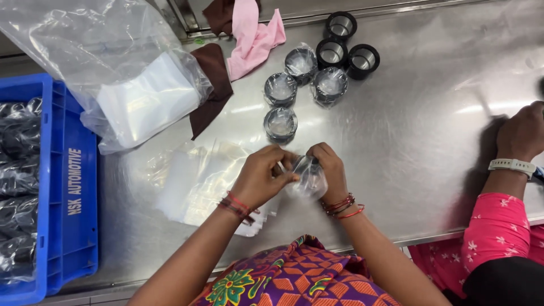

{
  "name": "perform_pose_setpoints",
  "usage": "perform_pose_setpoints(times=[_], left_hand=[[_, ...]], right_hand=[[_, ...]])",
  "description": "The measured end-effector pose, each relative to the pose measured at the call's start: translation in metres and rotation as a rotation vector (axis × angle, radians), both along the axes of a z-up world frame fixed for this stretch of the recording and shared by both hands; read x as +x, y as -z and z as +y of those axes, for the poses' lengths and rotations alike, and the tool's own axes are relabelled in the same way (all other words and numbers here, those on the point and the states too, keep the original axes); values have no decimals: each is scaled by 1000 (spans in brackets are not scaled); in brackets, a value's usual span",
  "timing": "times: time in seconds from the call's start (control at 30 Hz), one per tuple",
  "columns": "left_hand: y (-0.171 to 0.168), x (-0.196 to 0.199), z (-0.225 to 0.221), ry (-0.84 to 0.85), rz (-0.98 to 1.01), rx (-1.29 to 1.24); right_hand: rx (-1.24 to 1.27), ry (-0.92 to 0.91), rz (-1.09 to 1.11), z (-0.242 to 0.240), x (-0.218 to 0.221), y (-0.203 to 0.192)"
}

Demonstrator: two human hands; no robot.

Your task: The person wraps individual metal rings in plastic film and places them into a blue storage bin.

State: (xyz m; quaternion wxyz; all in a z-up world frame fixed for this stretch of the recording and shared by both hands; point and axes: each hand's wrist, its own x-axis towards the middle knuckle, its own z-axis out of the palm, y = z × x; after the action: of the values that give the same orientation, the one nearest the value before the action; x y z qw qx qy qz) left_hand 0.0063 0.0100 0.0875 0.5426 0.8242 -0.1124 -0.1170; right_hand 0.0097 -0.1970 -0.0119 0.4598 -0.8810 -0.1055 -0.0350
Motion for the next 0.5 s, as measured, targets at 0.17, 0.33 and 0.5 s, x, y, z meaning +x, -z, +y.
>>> perform_pose_setpoints(times=[0.17,0.33,0.5], left_hand=[[54,15,-12,-37,-322,336],[95,21,-28,-82,-245,483],[49,27,-29,13,-273,106]], right_hand=[[-43,-116,-118,-3,11,-18],[345,-697,62,-22,17,-42],[-7,-131,-92,-40,22,27]])
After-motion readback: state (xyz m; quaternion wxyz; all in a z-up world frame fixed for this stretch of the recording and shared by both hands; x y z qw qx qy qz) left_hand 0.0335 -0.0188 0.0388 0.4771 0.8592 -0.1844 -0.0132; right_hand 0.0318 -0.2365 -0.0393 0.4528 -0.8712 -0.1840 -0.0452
